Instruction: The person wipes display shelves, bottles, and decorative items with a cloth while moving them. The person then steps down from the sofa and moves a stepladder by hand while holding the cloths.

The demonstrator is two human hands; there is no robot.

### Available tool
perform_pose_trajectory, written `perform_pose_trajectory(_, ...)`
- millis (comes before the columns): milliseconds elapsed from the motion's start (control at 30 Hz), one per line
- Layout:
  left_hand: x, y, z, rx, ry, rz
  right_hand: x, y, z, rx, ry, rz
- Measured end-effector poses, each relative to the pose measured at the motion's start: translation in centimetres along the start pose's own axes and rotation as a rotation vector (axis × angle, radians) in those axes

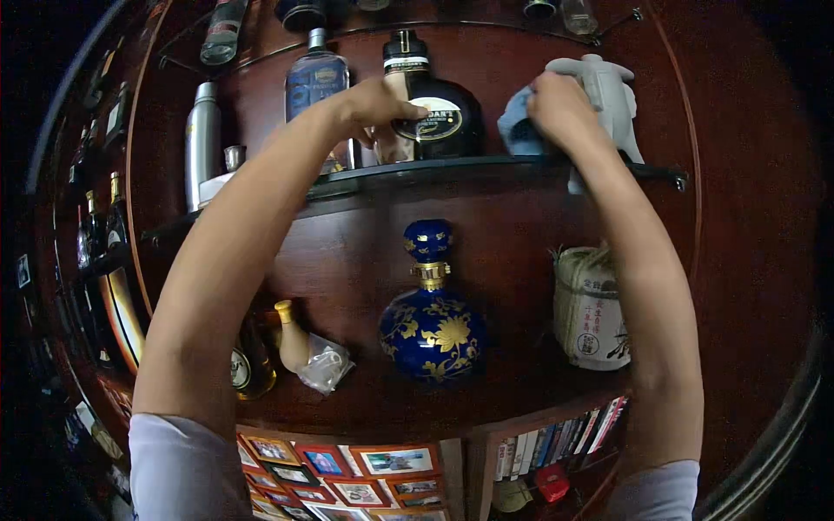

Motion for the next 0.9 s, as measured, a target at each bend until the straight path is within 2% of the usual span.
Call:
perform_pose_trajectory(100, 0.6, 0.3, -1.0, 0.037, -0.012, 0.000, 0.6, -2.0, 1.6, 0.250, 0.349, 0.054)
perform_pose_trajectory(133, 0.7, 0.1, -0.9, -0.004, -0.014, -0.020, 0.5, -2.6, 2.8, 0.252, 0.348, 0.050)
perform_pose_trajectory(233, 0.3, -0.1, -0.6, -0.083, -0.029, -0.065, -0.9, -5.5, 6.2, 0.325, 0.248, 0.215)
perform_pose_trajectory(333, -0.4, -0.4, -0.4, -0.007, 0.217, -0.083, -3.4, -8.3, 6.7, 0.298, 0.079, 0.199)
perform_pose_trajectory(367, -0.4, -0.6, -0.4, -0.001, 0.217, -0.089, -3.5, -8.3, 6.6, 0.302, 0.072, 0.197)
perform_pose_trajectory(467, -0.2, -0.4, 0.0, -0.030, 0.219, -0.004, -1.1, -7.8, 4.7, 0.335, -0.137, 0.369)
perform_pose_trajectory(600, -0.4, -0.4, -0.1, -0.026, 0.258, 0.001, -0.1, -9.1, 3.3, 0.404, -0.117, 0.348)
perform_pose_trajectory(633, -0.2, -0.2, -0.6, -0.023, 0.258, 0.001, 0.6, -10.1, 2.5, 0.405, -0.119, 0.350)
perform_pose_trajectory(733, 0.6, 0.3, -1.9, -0.117, 0.024, 0.002, 1.4, -13.1, 1.0, 0.511, -0.308, 0.449)
perform_pose_trajectory(767, 0.9, 0.1, -2.0, -0.116, 0.022, 0.005, 1.3, -13.5, 0.7, 0.531, -0.346, 0.471)
perform_pose_trajectory(867, 2.1, -1.3, -1.4, -0.109, -0.121, -0.168, -1.9, -13.4, 2.0, 0.786, 0.032, 0.730)
perform_pose_trajectory(900, 2.3, -1.4, -1.6, -0.103, -0.122, -0.171, -2.6, -13.3, 2.6, 0.786, 0.026, 0.734)
Point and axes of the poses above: each hand's wrist, its own z-axis towards the middle knuckle, its own x-axis out of the back of the hand, y = z × x, the point moved 1 cm from there along z, towards the middle knuckle, and after that the axes turned 9 degrees about z, right-handed, at the moved point
